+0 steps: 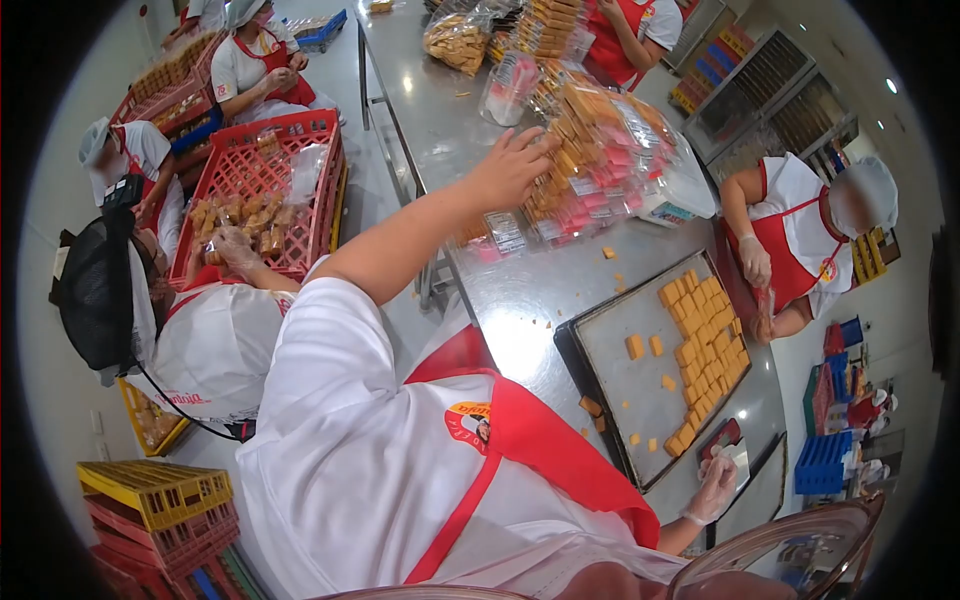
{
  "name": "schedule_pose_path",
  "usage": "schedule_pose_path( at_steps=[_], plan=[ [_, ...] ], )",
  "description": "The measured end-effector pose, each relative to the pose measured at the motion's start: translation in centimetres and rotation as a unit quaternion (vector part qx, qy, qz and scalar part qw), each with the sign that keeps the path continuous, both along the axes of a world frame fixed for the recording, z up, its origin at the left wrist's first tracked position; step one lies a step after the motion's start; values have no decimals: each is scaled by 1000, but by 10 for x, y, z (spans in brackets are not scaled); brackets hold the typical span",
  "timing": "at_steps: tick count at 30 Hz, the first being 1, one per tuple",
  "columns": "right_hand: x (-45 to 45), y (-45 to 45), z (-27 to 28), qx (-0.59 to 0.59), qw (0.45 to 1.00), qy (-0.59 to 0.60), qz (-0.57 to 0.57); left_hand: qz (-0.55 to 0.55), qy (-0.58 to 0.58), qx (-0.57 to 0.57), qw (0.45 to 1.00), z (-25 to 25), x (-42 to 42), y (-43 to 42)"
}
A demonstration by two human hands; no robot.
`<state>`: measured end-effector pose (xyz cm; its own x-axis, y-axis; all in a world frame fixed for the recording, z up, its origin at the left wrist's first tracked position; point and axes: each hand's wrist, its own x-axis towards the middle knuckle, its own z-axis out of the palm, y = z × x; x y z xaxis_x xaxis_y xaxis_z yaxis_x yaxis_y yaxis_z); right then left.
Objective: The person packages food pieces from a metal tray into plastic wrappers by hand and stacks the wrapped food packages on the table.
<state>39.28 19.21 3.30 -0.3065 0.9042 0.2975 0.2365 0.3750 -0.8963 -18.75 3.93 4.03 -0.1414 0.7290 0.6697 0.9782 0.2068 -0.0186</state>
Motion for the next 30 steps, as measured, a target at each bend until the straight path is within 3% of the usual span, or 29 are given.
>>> schedule_pose_path(
  at_steps=[7,16,25,28,30],
  plan=[
    [-7,-10,8,9,1000,9,-21,-8,-8,-31,999,8,-2,0],
    [-5,-10,8,23,1000,-6,-16,-36,-139,83,986,28,6,4],
    [0,-13,9,13,1000,-24,0,-33,-184,54,981,48,0,3],
    [8,-9,5,9,1000,-21,3,-4,-146,332,932,60,-16,26],
    [6,-12,11,1,999,-32,-8,-11,-305,266,914,96,-22,32]
  ],
)
